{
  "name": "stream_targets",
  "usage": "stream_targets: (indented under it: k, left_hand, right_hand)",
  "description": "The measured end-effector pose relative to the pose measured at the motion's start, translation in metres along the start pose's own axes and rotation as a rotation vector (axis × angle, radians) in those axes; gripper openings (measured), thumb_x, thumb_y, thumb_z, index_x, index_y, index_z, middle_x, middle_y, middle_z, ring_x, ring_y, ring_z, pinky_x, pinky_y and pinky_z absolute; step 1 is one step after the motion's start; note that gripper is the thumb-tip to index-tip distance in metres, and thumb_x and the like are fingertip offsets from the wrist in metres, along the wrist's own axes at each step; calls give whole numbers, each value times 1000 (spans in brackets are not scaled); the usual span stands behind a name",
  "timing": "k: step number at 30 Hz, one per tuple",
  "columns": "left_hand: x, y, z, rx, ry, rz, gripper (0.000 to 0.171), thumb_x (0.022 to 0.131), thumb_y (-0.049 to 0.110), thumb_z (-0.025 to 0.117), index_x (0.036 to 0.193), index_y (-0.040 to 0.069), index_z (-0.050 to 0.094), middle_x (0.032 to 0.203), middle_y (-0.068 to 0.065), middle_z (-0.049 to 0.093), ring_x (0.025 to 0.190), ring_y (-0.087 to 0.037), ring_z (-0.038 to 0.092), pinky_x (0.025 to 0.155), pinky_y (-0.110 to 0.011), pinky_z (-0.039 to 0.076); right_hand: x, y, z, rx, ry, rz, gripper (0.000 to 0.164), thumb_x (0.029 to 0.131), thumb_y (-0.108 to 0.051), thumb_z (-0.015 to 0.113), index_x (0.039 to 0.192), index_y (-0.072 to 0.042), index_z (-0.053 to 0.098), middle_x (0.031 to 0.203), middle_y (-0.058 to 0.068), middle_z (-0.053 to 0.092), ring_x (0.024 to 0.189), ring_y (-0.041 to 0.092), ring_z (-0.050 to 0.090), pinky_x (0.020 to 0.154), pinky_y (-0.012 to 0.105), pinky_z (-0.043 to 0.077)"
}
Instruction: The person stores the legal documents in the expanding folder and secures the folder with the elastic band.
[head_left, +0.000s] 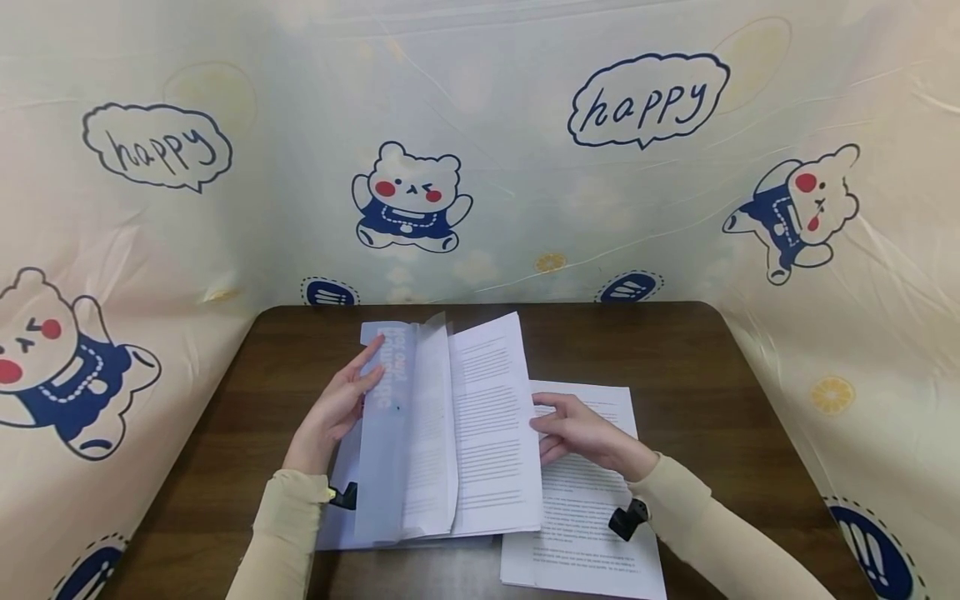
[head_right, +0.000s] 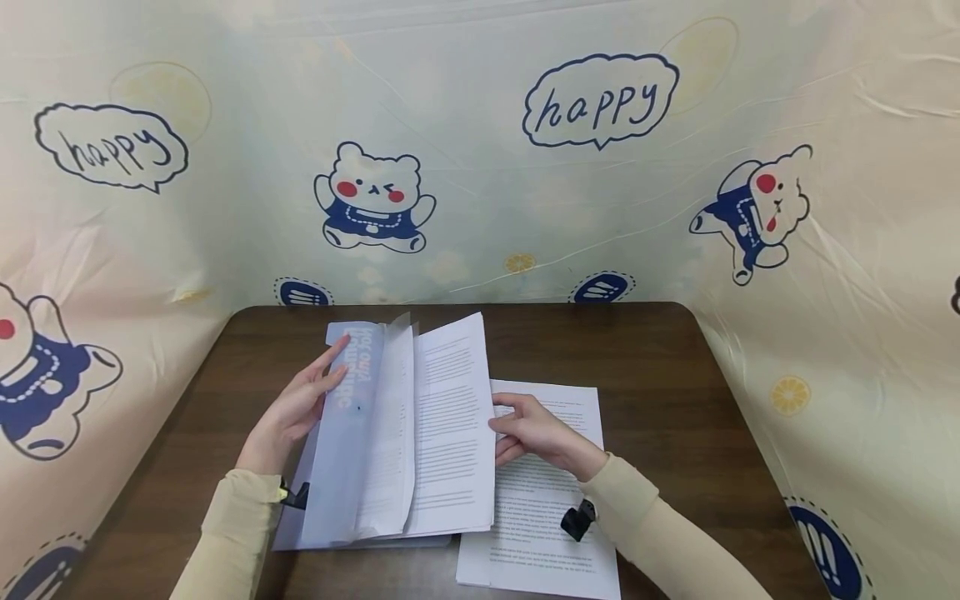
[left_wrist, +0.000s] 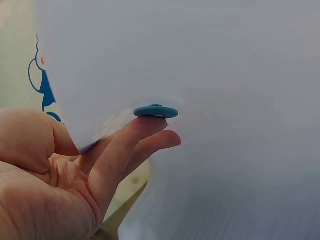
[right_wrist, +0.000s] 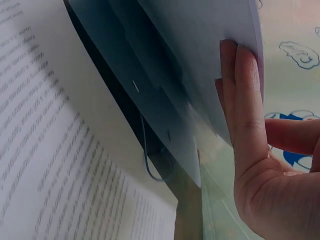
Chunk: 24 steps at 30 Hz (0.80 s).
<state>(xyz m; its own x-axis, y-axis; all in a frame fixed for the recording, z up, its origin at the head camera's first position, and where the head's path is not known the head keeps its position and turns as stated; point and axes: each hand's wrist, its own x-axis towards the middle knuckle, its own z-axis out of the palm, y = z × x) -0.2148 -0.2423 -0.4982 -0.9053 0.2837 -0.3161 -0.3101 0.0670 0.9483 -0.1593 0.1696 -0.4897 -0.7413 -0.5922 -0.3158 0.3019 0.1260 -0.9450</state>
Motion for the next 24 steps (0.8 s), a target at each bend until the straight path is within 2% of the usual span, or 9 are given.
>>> stream_targets:
  k: [3, 5, 8, 12, 20, 24]
  left_hand:
    - [-1, 0, 0, 5, -5, 6, 68, 120, 30, 45, 177, 40, 8, 187, -9, -9, 124, -5, 56, 96, -23, 54]
    - [-1, 0, 0, -3, -6, 11, 69, 120, 30, 45, 177, 40, 9, 187, -11, -4, 112, -2, 61, 91, -22, 54]
    - [-2, 0, 0, -11, -7, 18, 69, 120, 29, 45, 178, 38, 8, 186, -12, -1, 102, 1, 63, 88, -21, 54]
    - [-2, 0, 1, -6, -5, 16, 69, 120, 29, 45, 178, 38, 8, 186, -12, -2, 104, 0, 64, 90, -22, 55]
    - [-1, 0, 3, -16, 0, 3, 68, 120, 29, 45, 177, 39, 9, 184, -12, 7, 105, -1, 63, 90, -23, 54]
    - [-1, 0, 4, -24, 7, 1, 67, 120, 29, 45, 177, 40, 11, 176, -13, 20, 101, -1, 64, 89, -23, 55]
  right_hand:
    - [6, 1, 6, -11, 4, 0, 58, 114, -11, 57, 166, 4, 38, 135, 34, 73, 86, 20, 85, 78, 35, 69]
    - [10, 2, 10, -7, 8, 6, 56, 114, -10, 57, 165, 5, 39, 133, 34, 74, 84, 19, 85, 78, 36, 69]
    - [15, 3, 15, -2, 11, 6, 55, 114, -9, 55, 164, 6, 40, 129, 34, 75, 81, 17, 84, 78, 39, 70]
    - [21, 5, 22, 6, 19, 11, 55, 113, -7, 53, 164, 7, 39, 126, 34, 76, 79, 16, 83, 78, 41, 70]
    - [32, 7, 35, 30, 17, 25, 55, 114, -6, 52, 165, 6, 38, 125, 35, 76, 79, 16, 83, 83, 46, 69]
    - [37, 9, 39, 31, 29, 36, 57, 113, -7, 54, 166, 5, 37, 124, 32, 78, 76, 15, 82, 82, 46, 69]
